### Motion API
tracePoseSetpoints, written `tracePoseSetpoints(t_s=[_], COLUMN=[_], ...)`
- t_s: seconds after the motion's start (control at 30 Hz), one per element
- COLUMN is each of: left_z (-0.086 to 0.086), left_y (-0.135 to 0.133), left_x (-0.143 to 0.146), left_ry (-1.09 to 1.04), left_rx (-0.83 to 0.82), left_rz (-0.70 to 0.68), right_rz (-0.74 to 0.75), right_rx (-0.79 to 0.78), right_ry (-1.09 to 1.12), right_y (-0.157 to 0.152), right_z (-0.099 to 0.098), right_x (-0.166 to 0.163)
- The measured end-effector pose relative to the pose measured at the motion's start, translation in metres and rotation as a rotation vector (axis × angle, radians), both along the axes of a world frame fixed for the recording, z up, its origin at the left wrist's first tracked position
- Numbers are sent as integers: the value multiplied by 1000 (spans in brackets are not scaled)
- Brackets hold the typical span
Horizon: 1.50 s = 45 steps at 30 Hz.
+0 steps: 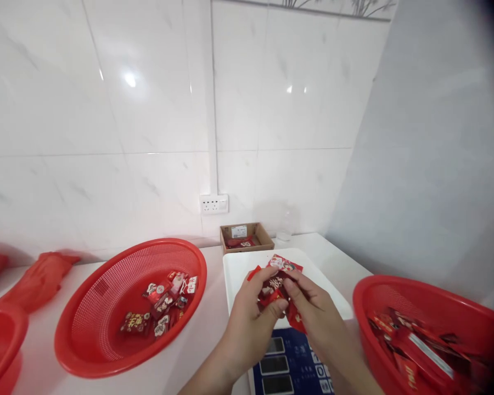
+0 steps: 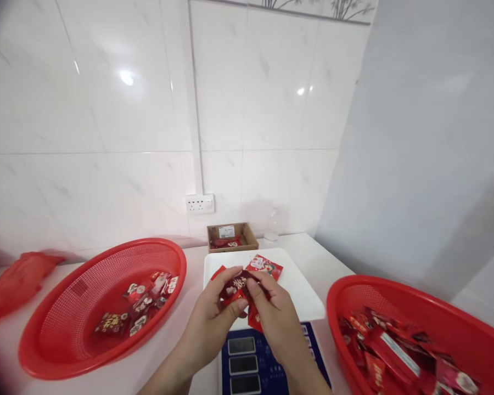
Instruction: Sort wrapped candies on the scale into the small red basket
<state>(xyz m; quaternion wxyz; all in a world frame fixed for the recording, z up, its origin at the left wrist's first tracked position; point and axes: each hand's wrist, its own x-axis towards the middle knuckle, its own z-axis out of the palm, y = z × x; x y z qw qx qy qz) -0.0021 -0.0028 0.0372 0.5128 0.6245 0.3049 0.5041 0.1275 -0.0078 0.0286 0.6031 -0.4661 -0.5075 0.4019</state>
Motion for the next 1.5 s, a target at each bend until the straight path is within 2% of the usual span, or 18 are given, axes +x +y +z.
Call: tracePoseSetpoints(t_s=[0.1,0.2,0.37,0.47,0.57,0.73,0.83,0.97,1.2,1.23,1.3,1.37,1.43,1.5], left_z=[-3,-4,-6,-6,-6,-6,-7,-7,-2,-2,-3,-5,-7,-8], left_y=[5,9,18,23,27,27,25,22,14,13,12,11,10,9], left_x=[1,1,1,-2,-6,-5,-2,-1,-1,-1,0,0,0,1], left_ry=[-96,-167,-170,-156,-155,-113,-99,-59,160,191,250,310,390,456], left_rx=[-95,-120,-192,-180,-156,-136,-145,-147,-199,-198,-179,-156,-134,-109], left_rz=[-20,-39,-13,84,161,171,154,113,25,3,-69,-154,-214,-247], right_rz=[-57,-90,-146,-226,-263,-158,-235,-331,-396,-382,-259,-26,211,321], right_rx=[-15,-19,-28,-75,-146,-190,-256,-159,13,3,-50,-75,-47,-22], right_ry=[21,23,-77,-225,-485,-758,-825,-796,-799,-764,-648,-551,-555,-609], right_y=[9,15,19,21,24,34,35,34,44,41,30,16,3,-6], right_z=[-3,-7,-8,-5,-10,-26,-25,-21,-33,-30,-19,-6,5,13], right_x=[1,4,17,33,51,69,71,71,71,69,64,56,46,37])
